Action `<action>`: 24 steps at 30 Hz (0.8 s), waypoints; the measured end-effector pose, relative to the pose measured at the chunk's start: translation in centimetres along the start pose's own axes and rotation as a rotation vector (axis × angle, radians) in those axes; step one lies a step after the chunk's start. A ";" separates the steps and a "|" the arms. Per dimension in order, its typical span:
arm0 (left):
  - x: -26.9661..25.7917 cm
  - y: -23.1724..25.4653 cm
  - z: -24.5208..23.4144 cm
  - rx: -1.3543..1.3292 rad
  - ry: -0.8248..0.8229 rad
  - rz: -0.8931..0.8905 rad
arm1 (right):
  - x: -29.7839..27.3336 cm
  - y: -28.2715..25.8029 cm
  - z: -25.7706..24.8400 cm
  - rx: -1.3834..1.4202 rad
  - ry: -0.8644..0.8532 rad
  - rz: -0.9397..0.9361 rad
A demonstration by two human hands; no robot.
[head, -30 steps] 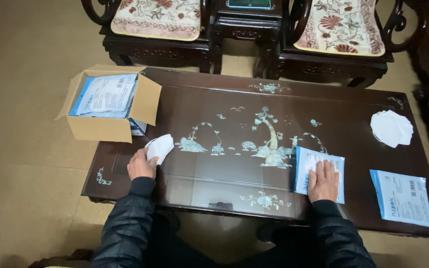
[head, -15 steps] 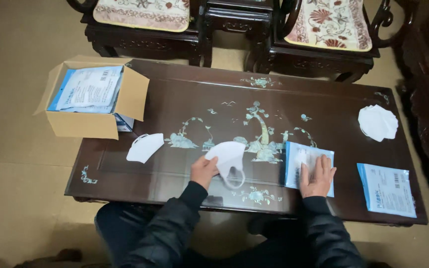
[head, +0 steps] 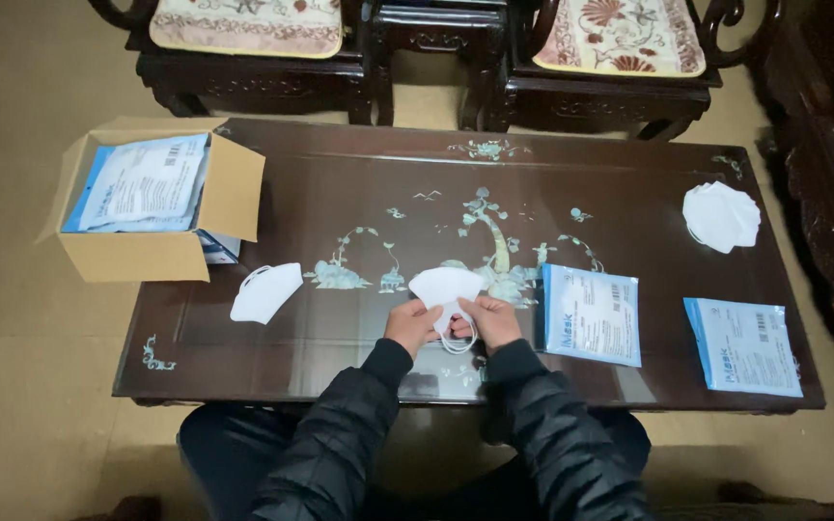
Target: Packaging individual masks into plastic envelopes
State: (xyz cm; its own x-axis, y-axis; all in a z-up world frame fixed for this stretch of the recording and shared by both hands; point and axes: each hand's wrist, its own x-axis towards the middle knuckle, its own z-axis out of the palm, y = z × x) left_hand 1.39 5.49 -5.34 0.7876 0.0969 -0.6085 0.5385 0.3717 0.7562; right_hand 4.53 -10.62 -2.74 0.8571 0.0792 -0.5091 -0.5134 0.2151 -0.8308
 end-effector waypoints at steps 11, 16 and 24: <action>-1.6 1.0 -0.2 -0.103 -0.060 0.009 | -2.1 -2.0 0.5 -0.028 -0.055 0.056; -3.8 3.0 0.3 -0.126 -0.083 0.033 | -2.9 -2.6 0.3 0.003 -0.066 0.025; 0.7 -1.8 -1.4 -0.074 -0.104 0.109 | -1.1 -1.6 -2.0 0.015 -0.065 0.055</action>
State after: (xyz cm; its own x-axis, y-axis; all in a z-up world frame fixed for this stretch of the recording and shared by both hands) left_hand 0.56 6.17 -7.51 0.8689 0.0459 -0.4928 0.4277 0.4315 0.7943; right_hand 4.31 -13.02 -1.27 0.8290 0.1540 -0.5376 -0.5592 0.2235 -0.7983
